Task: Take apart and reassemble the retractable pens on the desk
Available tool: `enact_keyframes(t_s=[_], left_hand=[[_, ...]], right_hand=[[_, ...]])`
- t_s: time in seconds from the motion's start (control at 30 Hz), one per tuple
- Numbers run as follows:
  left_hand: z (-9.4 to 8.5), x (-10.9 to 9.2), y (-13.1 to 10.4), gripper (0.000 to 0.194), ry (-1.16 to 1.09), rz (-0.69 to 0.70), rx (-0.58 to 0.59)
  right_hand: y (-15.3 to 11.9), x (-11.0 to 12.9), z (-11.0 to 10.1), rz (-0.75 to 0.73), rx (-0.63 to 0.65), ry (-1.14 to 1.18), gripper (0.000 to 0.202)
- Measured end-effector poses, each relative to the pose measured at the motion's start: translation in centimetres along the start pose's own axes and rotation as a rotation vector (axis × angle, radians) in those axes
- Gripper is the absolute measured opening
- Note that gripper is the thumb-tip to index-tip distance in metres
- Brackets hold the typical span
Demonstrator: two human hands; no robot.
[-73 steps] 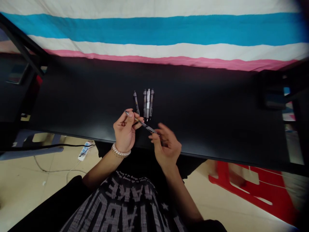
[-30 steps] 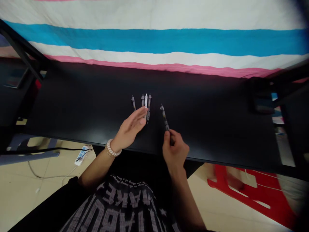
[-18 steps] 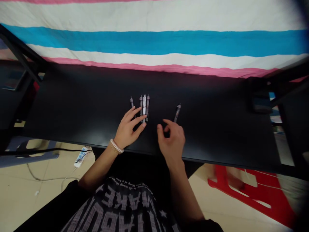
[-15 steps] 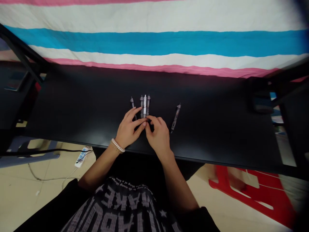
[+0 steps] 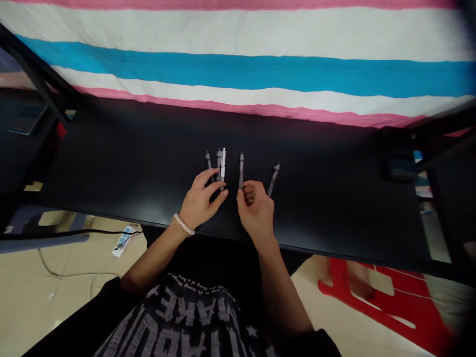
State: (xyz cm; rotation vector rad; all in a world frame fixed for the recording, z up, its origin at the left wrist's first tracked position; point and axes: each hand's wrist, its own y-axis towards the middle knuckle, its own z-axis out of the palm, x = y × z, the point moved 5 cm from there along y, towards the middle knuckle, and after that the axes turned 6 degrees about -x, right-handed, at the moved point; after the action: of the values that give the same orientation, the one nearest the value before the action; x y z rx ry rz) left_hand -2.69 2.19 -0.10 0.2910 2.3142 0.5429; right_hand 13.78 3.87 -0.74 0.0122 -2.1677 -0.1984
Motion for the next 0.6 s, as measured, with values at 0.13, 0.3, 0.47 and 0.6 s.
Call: enact_keyframes(t_s=[0.13,0.3,0.47,0.6], left_hand=[[-0.3,-0.1,0.1,0.021,-0.053,0.003,-0.023],[-1.4,0.1,-0.2,0.031,-0.528,-0.273,-0.157],[-1.9,-0.2,-0.4,0.026,-1.117,-0.7,-0.208],[-2.5,-0.7,0.0,0.025,-1.193,-0.773,-0.222]], right_hand=[[-2.5,-0.3,-0.6,0.191,-0.133,0.265,0.02],[-5.7,1.8,-0.7,0.242,0.008,0.531,0.028],[-7.1,3.0,-0.3,0.205,0.193,0.62,0.026],[-7.9,2.4,0.5,0.299,0.228,0.685,0.028]])
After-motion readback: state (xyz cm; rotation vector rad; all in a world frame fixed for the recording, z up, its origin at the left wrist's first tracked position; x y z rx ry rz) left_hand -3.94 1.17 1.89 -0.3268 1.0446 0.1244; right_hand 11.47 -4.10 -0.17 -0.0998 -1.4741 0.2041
